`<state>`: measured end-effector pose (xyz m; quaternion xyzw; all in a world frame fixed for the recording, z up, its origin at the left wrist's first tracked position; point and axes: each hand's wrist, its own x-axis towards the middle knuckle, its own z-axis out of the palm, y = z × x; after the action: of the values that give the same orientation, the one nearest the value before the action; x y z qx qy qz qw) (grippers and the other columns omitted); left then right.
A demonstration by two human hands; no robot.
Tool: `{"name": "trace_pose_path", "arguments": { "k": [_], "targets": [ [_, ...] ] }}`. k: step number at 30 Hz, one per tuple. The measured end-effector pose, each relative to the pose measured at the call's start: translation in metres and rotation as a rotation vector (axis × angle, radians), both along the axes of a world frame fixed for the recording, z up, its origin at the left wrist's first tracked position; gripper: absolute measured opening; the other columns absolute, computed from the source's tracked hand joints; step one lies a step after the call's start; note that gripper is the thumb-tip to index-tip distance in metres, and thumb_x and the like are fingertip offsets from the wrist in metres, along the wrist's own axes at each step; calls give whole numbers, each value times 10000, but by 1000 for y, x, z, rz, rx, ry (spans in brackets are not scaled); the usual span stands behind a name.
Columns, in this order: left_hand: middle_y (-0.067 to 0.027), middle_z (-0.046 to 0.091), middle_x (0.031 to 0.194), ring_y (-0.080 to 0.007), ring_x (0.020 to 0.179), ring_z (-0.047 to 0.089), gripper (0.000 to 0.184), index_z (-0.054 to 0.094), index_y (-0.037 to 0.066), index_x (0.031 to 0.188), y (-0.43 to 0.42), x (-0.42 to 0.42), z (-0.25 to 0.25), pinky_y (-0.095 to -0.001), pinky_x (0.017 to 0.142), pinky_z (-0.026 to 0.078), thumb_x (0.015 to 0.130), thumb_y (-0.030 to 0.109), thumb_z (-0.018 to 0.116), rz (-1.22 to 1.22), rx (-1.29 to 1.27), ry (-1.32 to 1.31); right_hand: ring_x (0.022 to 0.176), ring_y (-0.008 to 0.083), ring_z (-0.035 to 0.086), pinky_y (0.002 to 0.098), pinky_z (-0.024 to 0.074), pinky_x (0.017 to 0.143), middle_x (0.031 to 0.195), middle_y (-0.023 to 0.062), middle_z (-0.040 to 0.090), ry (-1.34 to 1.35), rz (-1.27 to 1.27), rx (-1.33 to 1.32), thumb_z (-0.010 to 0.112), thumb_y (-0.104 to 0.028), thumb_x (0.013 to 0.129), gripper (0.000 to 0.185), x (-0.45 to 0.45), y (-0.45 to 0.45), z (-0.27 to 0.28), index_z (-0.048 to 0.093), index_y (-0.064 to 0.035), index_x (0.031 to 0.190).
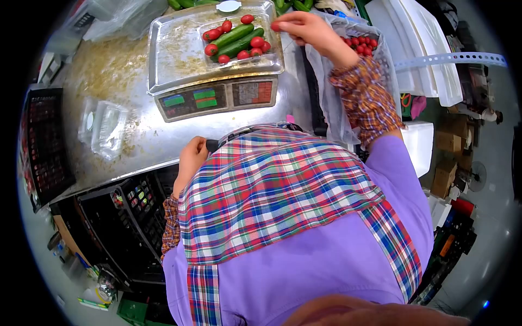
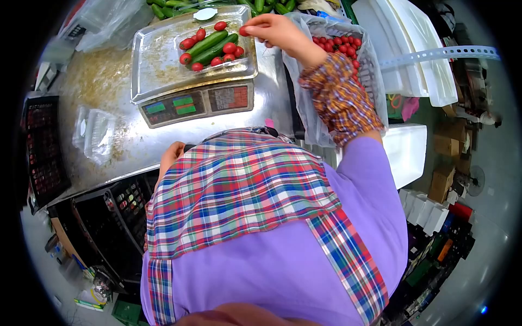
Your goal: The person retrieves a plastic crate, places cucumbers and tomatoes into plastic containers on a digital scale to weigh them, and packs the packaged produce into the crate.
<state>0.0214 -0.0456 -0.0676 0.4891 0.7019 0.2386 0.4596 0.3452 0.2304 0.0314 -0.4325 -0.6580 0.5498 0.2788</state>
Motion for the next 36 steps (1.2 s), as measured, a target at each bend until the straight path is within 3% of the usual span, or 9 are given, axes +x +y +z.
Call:
{"name": "trace_pose_path", "arguments": {
  "k": [2,5,7,12,16,22,26,29,36],
  "targets": [
    [-133,588,664,-177,579,551,130,594,-20,921,1,9,11,-301,556,431,865,94,562,-8,18,33,741,36,503,184,411,610,904,-11,623,-130,-28,91,625,-222,880,313,-12,4,0,603,-60,1146],
    [-130,596,678,-166,582,549,128,601,-21,933,-7,9,8,-297,552,431,866,78,557,32,33,32,841,76,539,218,447,692,1047,37,609,73,-39,-83,604,-147,874,349,-9,21,-5,557,-34,1200],
    [-110,606,686,-141,587,537,131,605,-14,953,-13,12,6,-288,554,430,880,82,554,88,-4,-8,1040,232,571,319,485,890,1244,164,506,510,-9,-436,506,-3,846,446,4,16,4,429,64,1280],
    [-90,609,686,-129,588,529,145,603,-4,976,-13,10,4,-279,554,425,904,103,539,138,-58,-54,1164,292,522,360,437,1021,1257,206,484,518,158,-398,533,-12,878,449,-1,-11,18,395,92,1292],
    [-104,613,696,-150,590,539,143,604,-2,976,-11,11,6,-295,558,431,900,99,537,101,-20,-40,1121,252,555,321,458,997,1230,176,517,498,203,-364,570,-118,909,466,5,-23,20,405,79,1298],
    [-125,614,705,-167,596,554,141,606,-8,962,-10,14,2,-301,559,435,887,95,545,80,-1,-32,928,140,601,223,499,778,984,57,604,479,209,-400,635,-156,880,315,8,-18,10,538,9,1130],
    [-142,616,711,-189,599,564,144,605,-12,958,-11,12,-2,-305,563,439,887,97,544,84,5,-32,727,94,533,225,460,651,853,4,595,-136,11,382,738,-247,790,333,-22,-18,-8,614,-42,1021],
    [-160,621,728,-210,615,583,149,601,-16,962,-13,10,-2,-313,578,450,887,99,542,83,40,-2,657,124,551,260,482,633,812,40,590,-316,-2,674,772,-278,728,303,-32,-18,-13,681,-87,945],
    [-184,613,742,-285,642,602,161,605,4,959,-22,12,4,-332,608,466,870,129,559,98,27,34,733,204,622,315,515,691,924,101,613,-308,85,581,729,-277,763,322,-63,-32,-14,674,-80,1011]
  ]
}}
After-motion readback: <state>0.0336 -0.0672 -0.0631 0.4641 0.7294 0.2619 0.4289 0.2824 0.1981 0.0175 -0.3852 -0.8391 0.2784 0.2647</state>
